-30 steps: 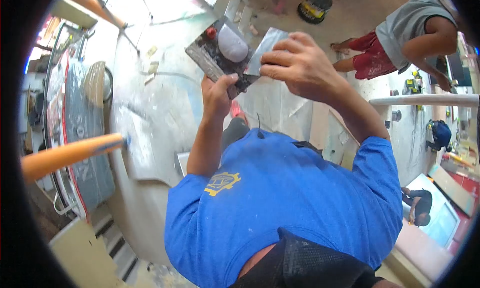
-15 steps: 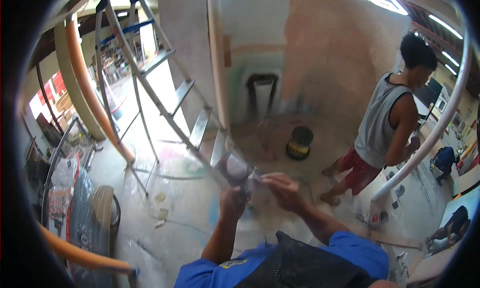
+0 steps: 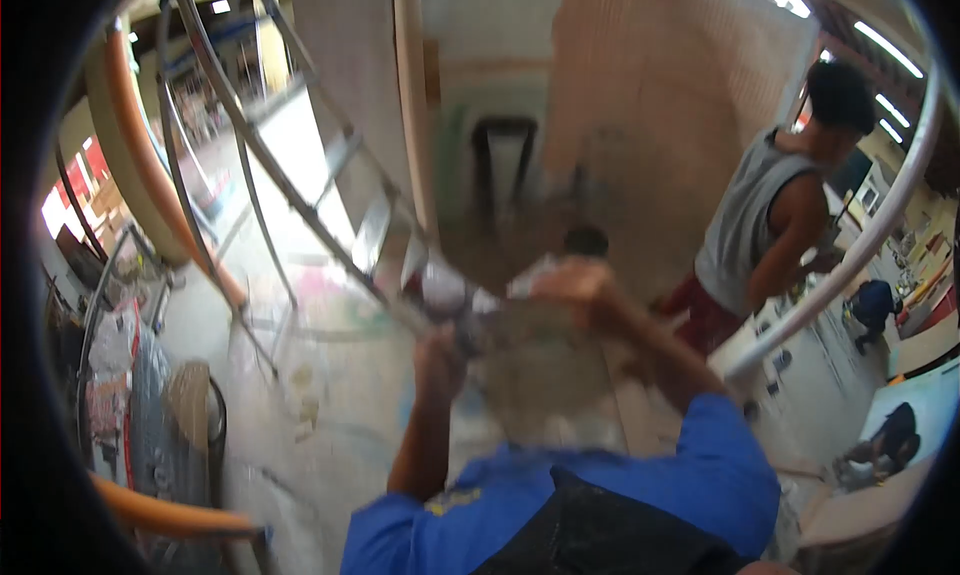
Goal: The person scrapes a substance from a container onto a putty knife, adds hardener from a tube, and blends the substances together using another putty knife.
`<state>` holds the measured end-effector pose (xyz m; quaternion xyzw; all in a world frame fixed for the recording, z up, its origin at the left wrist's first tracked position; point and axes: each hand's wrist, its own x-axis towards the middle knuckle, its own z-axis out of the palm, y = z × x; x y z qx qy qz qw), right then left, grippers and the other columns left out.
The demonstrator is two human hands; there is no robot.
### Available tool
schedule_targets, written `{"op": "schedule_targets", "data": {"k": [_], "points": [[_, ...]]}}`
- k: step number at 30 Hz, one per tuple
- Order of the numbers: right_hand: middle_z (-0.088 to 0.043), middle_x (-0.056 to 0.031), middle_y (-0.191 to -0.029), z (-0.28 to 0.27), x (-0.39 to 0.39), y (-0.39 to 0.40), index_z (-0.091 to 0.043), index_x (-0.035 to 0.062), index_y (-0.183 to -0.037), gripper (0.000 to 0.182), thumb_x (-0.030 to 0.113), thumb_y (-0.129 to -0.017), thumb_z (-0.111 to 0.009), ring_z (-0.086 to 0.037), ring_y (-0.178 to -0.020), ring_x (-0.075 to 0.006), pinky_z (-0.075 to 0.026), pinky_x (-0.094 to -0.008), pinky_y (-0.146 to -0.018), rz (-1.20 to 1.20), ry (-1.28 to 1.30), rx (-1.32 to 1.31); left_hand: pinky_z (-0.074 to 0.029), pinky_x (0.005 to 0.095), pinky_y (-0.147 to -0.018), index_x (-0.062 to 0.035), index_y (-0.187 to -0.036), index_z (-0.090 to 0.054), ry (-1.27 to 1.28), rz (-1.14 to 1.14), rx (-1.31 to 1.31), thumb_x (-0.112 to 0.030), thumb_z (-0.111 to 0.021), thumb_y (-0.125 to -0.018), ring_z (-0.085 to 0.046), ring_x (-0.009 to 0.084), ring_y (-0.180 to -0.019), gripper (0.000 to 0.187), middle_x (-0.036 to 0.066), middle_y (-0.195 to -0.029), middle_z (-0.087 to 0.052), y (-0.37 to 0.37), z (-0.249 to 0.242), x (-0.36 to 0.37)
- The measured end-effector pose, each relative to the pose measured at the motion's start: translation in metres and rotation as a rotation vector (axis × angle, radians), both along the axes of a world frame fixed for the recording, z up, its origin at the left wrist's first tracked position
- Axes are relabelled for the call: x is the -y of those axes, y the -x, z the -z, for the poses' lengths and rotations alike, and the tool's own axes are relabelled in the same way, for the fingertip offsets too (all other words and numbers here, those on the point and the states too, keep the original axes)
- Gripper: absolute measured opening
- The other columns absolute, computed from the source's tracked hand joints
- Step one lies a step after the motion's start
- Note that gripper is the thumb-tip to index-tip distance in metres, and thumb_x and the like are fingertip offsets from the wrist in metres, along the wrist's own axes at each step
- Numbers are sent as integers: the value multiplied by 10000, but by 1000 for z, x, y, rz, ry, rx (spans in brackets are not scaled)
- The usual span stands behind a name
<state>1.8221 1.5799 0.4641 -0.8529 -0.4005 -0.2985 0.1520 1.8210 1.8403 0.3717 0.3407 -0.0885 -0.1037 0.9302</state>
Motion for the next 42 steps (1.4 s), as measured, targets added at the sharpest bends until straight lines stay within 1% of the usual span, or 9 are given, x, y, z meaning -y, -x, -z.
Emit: {"op": "schedule_targets", "data": {"k": [3,7,15,24,27,31,32,36,42], "points": [[-666,-34,-1005,-15,-8,2,-687,176,-968,347,1,-705,-543,-612,-985,-218,-431,-410,-891,118,101,53,-523,378,-622,85,-1146,-445,-34,-65,16,-125,-577,-777,-576,197,-662,445,102,-767,-571,-1,-4,1],[-649,-12,-1054,-21,-25,4,-676,198,-998,350,16,-709,-596,-605,-1003,-200,-422,-431,-909,100,142,61,-505,353,-594,44,-1121,-448,-29,-33,-1,-99,-544,-772,-620,231,-750,389,143,-903,-598,0,6,-12],[-651,-4,-1017,-7,-55,18,-668,147,-945,253,135,-693,-651,-597,-1000,-164,-421,-408,-899,60,343,119,-516,341,-490,38,-1075,-433,-98,-72,-51,3,-520,-769,-614,237,-679,320,145,-885,-577,17,12,-24],[-651,-18,-985,8,-74,40,-653,112,-907,179,153,-736,-619,-593,-971,-180,-431,-390,-872,-61,353,104,-520,320,-466,57,-1062,-419,-69,-68,-65,15,-508,-762,-621,230,-636,316,151,-842,-585,38,19,-22],[-650,-57,-1069,-4,-73,52,-663,82,-977,246,67,-737,-613,-586,-1046,-242,-424,-429,-923,63,379,13,-519,321,-465,60,-1067,-414,-64,-68,-77,10,-507,-763,-624,237,-641,322,163,-855,-590,42,18,-28],[-659,-34,-1000,20,-82,59,-666,106,-915,213,99,-703,-650,-595,-994,-188,-435,-402,-890,10,283,52,-492,325,-487,53,-1126,-403,-123,-128,-74,-31,-506,-768,-622,254,-684,382,187,-888,-587,44,27,-35],[-655,-71,-1025,16,-80,62,-667,77,-957,273,-2,-698,-635,-606,-1002,-223,-461,-403,-886,74,264,19,-496,328,-487,52,-1113,-405,-59,-98,-98,-31,-506,-771,-620,256,-673,366,182,-879,-586,43,27,-38],[-640,-148,-1069,46,-79,58,-630,31,-1090,428,-131,-704,-544,-628,-980,-287,-515,-332,-821,-24,-389,-195,-489,334,-495,47,-1094,-411,195,26,-158,-33,-507,-777,-610,257,-662,341,165,-861,-584,41,22,-29],[-640,-153,-1069,70,-93,82,-634,26,-1076,421,-125,-690,-562,-620,-996,-282,-494,-347,-853,137,-311,-205,-468,336,-504,42,-1080,-435,306,92,-114,-31,-512,-773,-601,251,-673,326,162,-866,-588,43,26,-41]]}}
